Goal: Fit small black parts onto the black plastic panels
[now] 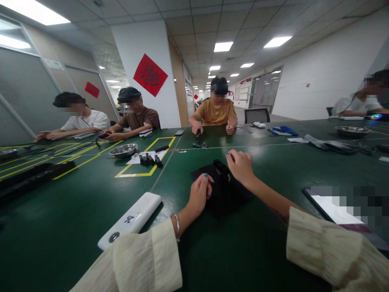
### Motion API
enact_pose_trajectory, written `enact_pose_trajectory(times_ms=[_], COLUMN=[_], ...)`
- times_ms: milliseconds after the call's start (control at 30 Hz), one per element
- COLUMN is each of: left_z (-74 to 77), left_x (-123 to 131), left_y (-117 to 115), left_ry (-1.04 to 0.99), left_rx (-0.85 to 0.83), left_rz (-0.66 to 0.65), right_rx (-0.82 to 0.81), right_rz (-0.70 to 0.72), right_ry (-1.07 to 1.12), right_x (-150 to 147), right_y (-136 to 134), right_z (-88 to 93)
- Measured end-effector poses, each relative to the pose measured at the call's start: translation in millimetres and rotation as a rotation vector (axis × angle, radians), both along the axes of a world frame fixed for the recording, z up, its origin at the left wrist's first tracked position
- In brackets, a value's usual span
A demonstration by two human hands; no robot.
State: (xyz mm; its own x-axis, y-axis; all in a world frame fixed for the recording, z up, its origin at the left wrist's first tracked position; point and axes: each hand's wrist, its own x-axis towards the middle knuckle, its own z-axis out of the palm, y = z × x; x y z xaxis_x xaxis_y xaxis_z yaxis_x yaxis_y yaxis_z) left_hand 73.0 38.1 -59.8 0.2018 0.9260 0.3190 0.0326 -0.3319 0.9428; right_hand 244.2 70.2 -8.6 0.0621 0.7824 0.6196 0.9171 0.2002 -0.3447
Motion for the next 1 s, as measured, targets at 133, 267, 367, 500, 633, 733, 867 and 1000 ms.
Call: enact_pose_trajectory(times_ms=[133, 267, 367, 500, 633, 733, 867, 1000], left_z=[-2.6, -3.1, -2.5, -1.7, 0.5, 2.9, 3.8, 1.5], left_x=[2.0, 4.4, 4.7, 4.9, 6.7, 7.0, 4.4, 2.2], left_y=[1.2, 2.5, 3.7, 5.1, 4.4, 3.4, 3.0, 4.3], left_ry=[0.004, 0.019, -0.049, -0.192, -0.243, -0.254, -0.216, -0.195], left_rx=[-0.010, 0.036, 0.034, -0.075, -0.145, -0.143, -0.111, -0.096], left_rz=[0.007, 0.078, 0.113, 0.109, 0.083, 0.080, 0.100, 0.139], right_rx=[0.242, 0.338, 0.323, 0.291, 0.235, 0.166, 0.103, -0.062], right_rz=[0.279, 0.460, 0.488, 0.477, 0.505, 0.529, 0.579, 0.524], right_ry=[-0.212, -0.427, -0.472, -0.505, -0.507, -0.480, -0.349, 0.455], right_x=[-24.3, -36.2, -36.7, -32.7, -30.2, -29.6, -29.8, -26.5], right_y=[-20.6, -28.8, -28.2, -25.8, -22.4, -21.2, -21.4, -11.2], right_z=[3.5, -1.5, -4.6, -5.6, -7.4, -8.8, -6.3, 1.4])
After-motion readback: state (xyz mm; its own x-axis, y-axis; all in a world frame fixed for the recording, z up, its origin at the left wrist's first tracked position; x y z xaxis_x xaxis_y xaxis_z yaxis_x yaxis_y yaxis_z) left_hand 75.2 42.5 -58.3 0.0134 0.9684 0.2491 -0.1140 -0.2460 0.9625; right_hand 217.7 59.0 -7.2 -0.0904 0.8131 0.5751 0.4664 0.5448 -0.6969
